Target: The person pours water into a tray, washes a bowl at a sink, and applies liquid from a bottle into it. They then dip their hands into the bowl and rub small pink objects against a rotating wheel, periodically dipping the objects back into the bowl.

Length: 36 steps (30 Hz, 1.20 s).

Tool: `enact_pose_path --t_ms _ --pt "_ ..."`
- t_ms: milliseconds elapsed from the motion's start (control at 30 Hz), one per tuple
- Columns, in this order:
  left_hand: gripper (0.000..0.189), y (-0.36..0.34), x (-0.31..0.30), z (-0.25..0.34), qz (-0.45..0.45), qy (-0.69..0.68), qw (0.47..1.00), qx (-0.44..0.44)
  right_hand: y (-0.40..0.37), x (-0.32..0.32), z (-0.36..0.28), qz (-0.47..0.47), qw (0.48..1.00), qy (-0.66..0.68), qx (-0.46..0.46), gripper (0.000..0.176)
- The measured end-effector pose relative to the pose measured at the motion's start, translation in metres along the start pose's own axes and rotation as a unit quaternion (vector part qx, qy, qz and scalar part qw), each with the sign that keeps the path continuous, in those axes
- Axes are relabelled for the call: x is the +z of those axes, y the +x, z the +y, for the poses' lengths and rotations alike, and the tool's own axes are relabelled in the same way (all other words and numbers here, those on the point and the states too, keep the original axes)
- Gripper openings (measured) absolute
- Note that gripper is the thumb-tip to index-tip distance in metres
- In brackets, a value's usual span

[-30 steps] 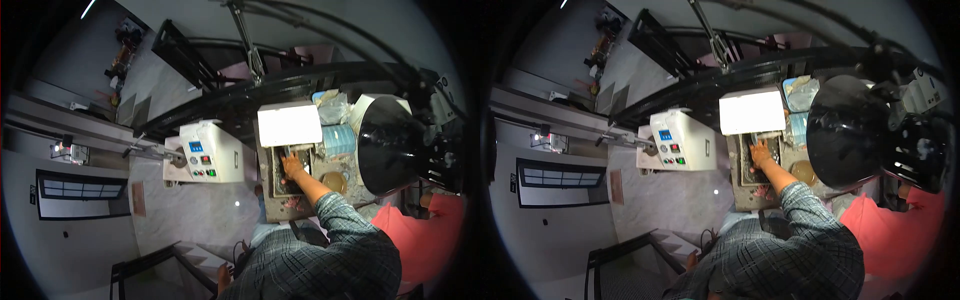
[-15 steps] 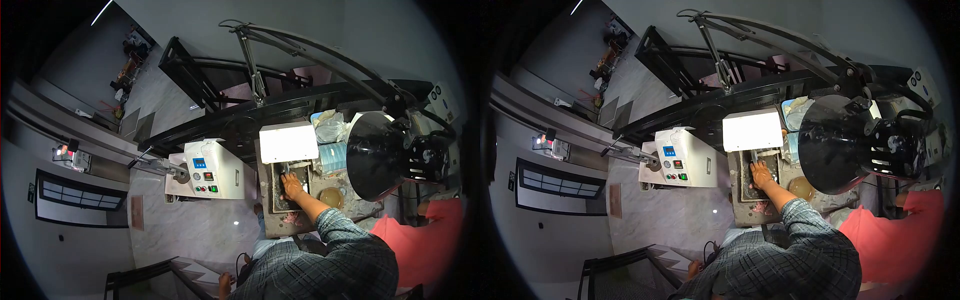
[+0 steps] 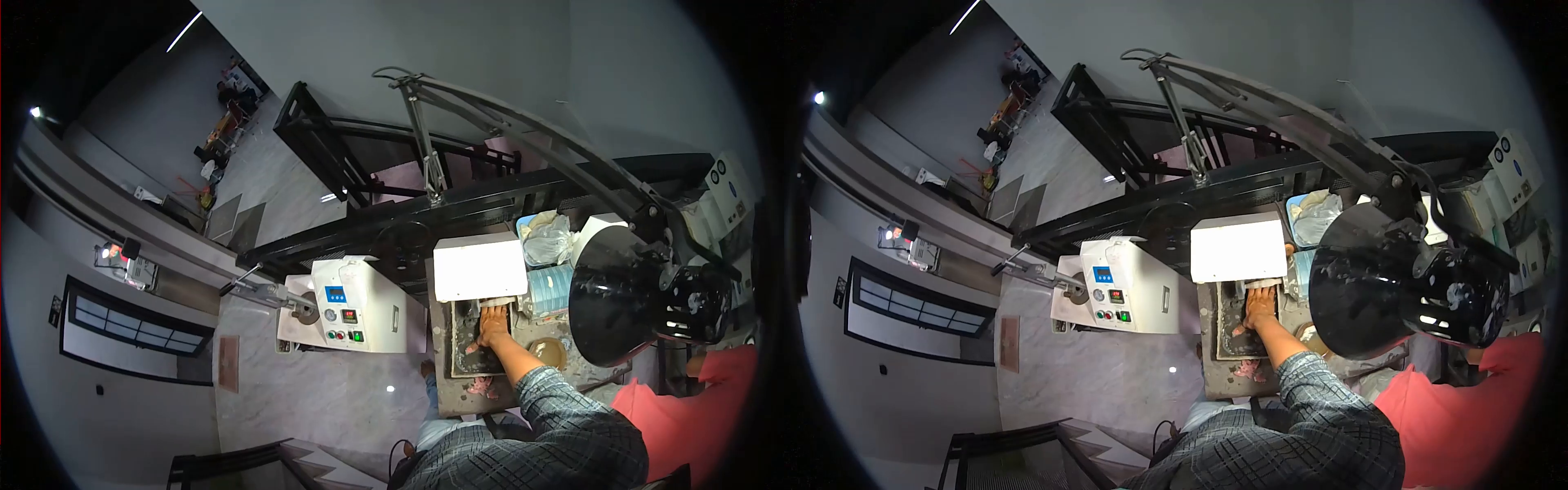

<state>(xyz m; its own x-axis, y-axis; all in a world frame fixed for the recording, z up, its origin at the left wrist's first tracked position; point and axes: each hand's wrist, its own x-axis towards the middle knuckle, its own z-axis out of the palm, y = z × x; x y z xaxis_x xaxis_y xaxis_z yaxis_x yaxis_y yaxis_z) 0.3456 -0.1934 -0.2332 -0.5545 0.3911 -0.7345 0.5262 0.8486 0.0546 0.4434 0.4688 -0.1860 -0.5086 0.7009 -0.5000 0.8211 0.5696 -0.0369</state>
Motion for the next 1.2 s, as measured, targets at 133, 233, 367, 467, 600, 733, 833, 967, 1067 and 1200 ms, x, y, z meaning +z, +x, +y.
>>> enact_pose_path --t_ms 133,233,367,467,600,733,833,967,1067,1200 --pt "0.032 0.023 -0.017 -0.012 0.004 0.029 1.000 0.007 -0.005 0.004 0.001 0.019 1.000 0.007 -0.009 0.126" --pt "0.026 0.058 -0.049 -0.013 -0.024 -0.225 0.971 -0.083 -0.010 0.000 0.003 0.035 0.998 0.050 -0.010 0.117" --pt "0.021 0.090 -0.138 0.072 0.147 -0.570 0.806 -0.062 -0.026 -0.007 -0.004 0.057 0.995 0.079 -0.005 0.112" --pt "0.017 0.122 -0.203 0.153 0.204 -0.531 0.821 0.049 -0.033 -0.005 -0.006 0.102 0.990 0.098 -0.011 0.106" --pt "0.032 0.163 -0.233 0.266 0.110 -0.489 0.842 0.200 -0.036 0.001 -0.011 0.122 0.987 0.101 -0.015 0.097" --pt "0.079 0.197 -0.207 0.362 0.077 -0.275 0.909 0.303 -0.027 0.026 -0.016 0.152 0.981 0.122 -0.002 0.077" --pt "0.109 0.154 -0.224 0.415 0.027 -0.112 0.959 0.260 -0.019 0.029 -0.015 0.143 0.985 0.091 -0.008 0.069" --pt "0.112 0.164 -0.195 0.435 0.066 -0.077 0.951 0.292 -0.032 0.016 -0.015 0.180 0.977 0.114 -0.012 0.071" --pt "0.105 0.147 -0.207 0.441 0.059 -0.104 0.960 0.252 -0.017 0.030 -0.007 0.208 0.974 0.086 -0.012 0.066" --pt "0.102 0.141 -0.210 0.441 0.133 0.015 0.956 0.261 -0.017 0.024 -0.004 0.236 0.965 0.114 -0.028 0.048"
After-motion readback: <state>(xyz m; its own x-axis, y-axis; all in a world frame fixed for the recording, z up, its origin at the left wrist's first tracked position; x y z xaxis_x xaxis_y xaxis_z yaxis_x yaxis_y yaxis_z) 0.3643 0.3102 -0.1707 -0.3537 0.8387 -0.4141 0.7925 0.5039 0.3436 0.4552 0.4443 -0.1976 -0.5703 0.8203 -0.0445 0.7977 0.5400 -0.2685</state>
